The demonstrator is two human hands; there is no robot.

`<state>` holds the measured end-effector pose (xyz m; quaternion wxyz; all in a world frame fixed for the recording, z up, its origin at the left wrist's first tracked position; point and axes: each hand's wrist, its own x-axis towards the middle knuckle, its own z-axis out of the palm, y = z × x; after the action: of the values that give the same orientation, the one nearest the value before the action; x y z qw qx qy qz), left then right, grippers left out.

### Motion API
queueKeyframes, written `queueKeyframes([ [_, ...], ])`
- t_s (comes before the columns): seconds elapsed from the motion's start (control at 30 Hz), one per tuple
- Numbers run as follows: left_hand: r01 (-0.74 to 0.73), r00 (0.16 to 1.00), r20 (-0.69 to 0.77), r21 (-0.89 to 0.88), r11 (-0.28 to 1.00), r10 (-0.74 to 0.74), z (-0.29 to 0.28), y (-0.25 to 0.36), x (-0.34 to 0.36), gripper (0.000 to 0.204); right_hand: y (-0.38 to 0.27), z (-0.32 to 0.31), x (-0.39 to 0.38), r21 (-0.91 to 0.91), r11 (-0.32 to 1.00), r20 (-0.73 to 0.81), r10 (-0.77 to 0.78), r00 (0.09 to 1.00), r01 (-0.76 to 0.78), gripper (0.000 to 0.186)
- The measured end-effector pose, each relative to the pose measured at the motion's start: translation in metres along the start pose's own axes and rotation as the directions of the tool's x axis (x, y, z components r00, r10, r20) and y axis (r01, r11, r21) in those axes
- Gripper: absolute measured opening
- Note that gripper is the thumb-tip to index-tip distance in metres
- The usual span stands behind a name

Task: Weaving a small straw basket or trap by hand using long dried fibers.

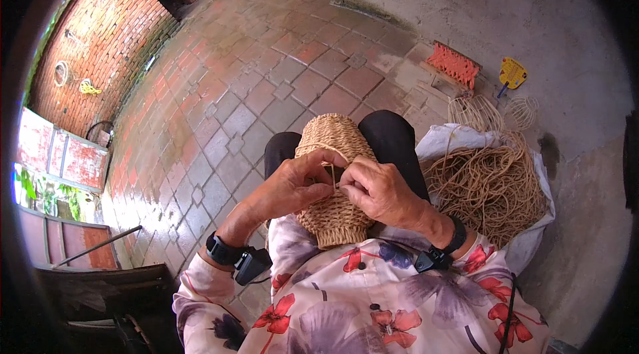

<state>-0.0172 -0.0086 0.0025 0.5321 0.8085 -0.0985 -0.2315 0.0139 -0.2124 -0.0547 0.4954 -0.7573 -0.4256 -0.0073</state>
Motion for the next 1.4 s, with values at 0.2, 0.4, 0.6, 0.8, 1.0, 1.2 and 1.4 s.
queueKeyframes([
  [0.2,-0.054,0.999,0.004,-0.063,0.997,0.054,0.001,-0.01,0.004,0.037,0.008,-0.013,0.0,0.226,0.97,0.018,0.09,0.996,-0.092,0.011],
  [0.4,0.079,0.997,-0.02,-0.07,0.994,-0.08,0.005,-0.008,0.004,0.033,0.015,-0.025,-0.008,0.413,0.88,-0.083,0.293,0.953,-0.234,0.008],
  [0.6,0.091,0.994,-0.069,0.101,0.991,-0.084,0.01,-0.001,0.005,0.03,0.014,-0.014,-0.01,0.22,0.97,-0.13,0.134,0.982,-0.103,0.017],
  [0.8,0.129,0.989,-0.073,0.033,0.991,-0.126,0.01,-0.004,0.004,0.027,0.014,-0.008,-0.013,0.215,0.976,-0.147,0.059,0.987,-0.026,0.015],
  [1.0,0.117,0.991,-0.069,0.091,0.989,-0.111,0.009,-0.002,0.003,0.025,0.018,-0.029,-0.014,0.546,0.785,0.001,0.349,0.937,-0.293,0.01],
  [1.2,0.163,0.985,-0.051,0.013,0.986,-0.163,0.011,0.001,0.002,0.024,0.03,-0.038,-0.015,0.63,0.73,-0.008,0.346,0.938,-0.264,0.013],
  [1.4,0.174,0.984,-0.031,-0.085,0.981,-0.177,0.011,0.0,0.0,0.023,0.027,-0.028,-0.018,0.399,0.902,0.094,0.137,0.986,-0.163,0.022],
])
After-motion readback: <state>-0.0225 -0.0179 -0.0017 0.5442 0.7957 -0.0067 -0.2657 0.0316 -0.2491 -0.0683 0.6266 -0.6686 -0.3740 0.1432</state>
